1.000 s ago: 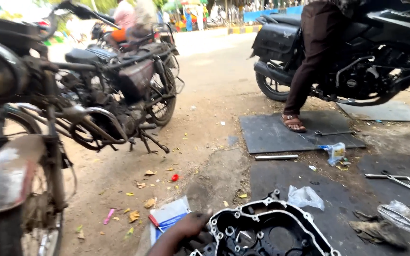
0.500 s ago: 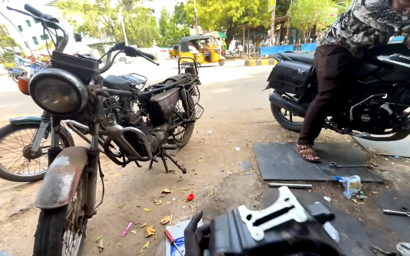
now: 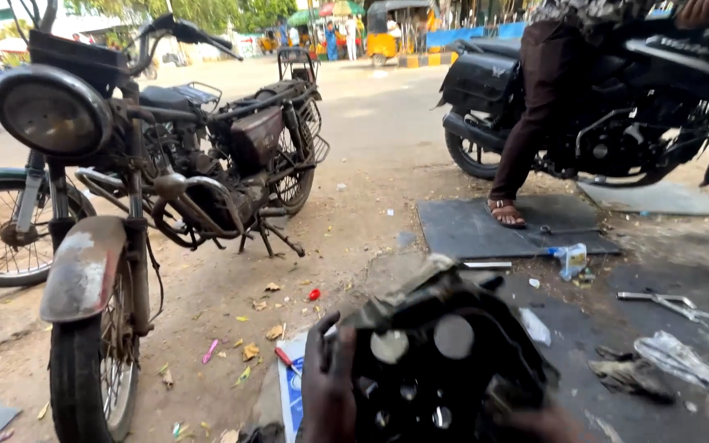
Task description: The person sits on the ground and scrapes old gasket material from the mating surfaces of two motorcycle crankcase covers resting on a tire, using a metal scraper, then wipes the covers with a cloth and handles a cylinder component.
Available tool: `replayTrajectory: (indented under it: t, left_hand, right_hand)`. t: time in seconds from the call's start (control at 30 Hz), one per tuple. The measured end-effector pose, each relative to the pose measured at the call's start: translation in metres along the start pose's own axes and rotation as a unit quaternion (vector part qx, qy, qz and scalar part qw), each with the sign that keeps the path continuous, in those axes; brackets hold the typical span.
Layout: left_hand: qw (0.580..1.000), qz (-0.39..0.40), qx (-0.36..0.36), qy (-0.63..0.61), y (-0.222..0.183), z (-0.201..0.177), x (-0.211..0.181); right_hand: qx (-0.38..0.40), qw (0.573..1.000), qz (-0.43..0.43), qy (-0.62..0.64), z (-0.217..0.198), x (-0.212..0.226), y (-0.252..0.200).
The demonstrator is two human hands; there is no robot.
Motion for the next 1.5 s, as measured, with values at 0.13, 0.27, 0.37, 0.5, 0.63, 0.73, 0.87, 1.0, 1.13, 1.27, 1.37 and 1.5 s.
replayTrajectory:
  t: [0.13, 0.27, 0.37, 0.5, 0.63, 0.73, 0.87, 1.0, 1.13, 1.27, 1.37, 1.5]
  left_hand:
    - [0.982, -0.173, -0.068, -0.047, 0.014, -0.029, 0.045]
    - [0.954, -0.273, -0.123, -0.022, 0.022, -0.066, 0.112]
    - [0.926, -0.347, -0.151, -0.006, 0.021, -0.093, 0.161]
    - [0.873, -0.462, -0.149, 0.048, 0.014, -0.102, 0.197]
    - [0.866, -0.472, -0.149, 0.066, 0.031, -0.158, 0.311]
    - [0.869, -0.467, -0.153, 0.064, 0.042, -0.161, 0.331]
    - [0.854, -0.489, -0.168, 0.052, 0.024, -0.134, 0.299]
    - [0.856, -0.484, -0.16, 0.085, 0.029, -0.167, 0.347]
    - [0.854, -0.471, -0.145, 0.168, 0.033, -0.17, 0.332]
    - [0.864, -0.467, -0.132, 0.135, 0.035, -0.179, 0.356]
    - [0.87, -0.466, -0.134, 0.086, 0.031, -0.175, 0.357]
    - [0.868, -0.467, -0.154, 0.071, 0.03, -0.173, 0.355]
  right_hand:
    - [-0.012, 0.999, 0.03, 0.012, 0.108, 0.132, -0.071]
    - [0.017, 0.994, 0.099, 0.052, 0.148, 0.135, -0.046]
    - [0.026, 0.99, 0.137, 0.023, 0.155, 0.098, -0.006]
    - [0.013, 0.987, 0.159, -0.021, 0.154, 0.074, 0.019]
    - [0.001, 0.982, 0.187, -0.038, 0.159, 0.072, 0.027]
    - [0.022, 0.981, 0.187, -0.047, 0.161, 0.052, 0.039]
    - [0.034, 0.979, 0.19, -0.061, 0.167, 0.039, 0.022]
    - [0.037, 0.98, 0.183, -0.074, 0.172, 0.044, 0.019]
    - [0.038, 0.974, 0.206, -0.085, 0.181, 0.047, 0.009]
    - [0.027, 0.971, 0.214, -0.104, 0.18, 0.036, 0.016]
    - [0.024, 0.971, 0.209, -0.114, 0.181, 0.03, 0.02]
    - [0.006, 0.975, 0.193, -0.114, 0.185, 0.037, 0.018]
Point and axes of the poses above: each hand's wrist, its own y-axis towards the middle knuckle, its own z-axis out of the palm, x = y × z, the point moved 6 cm from there along y, towards the middle knuckle, and after that the axes turned 5 degrees about x, right-handed, at the moved point
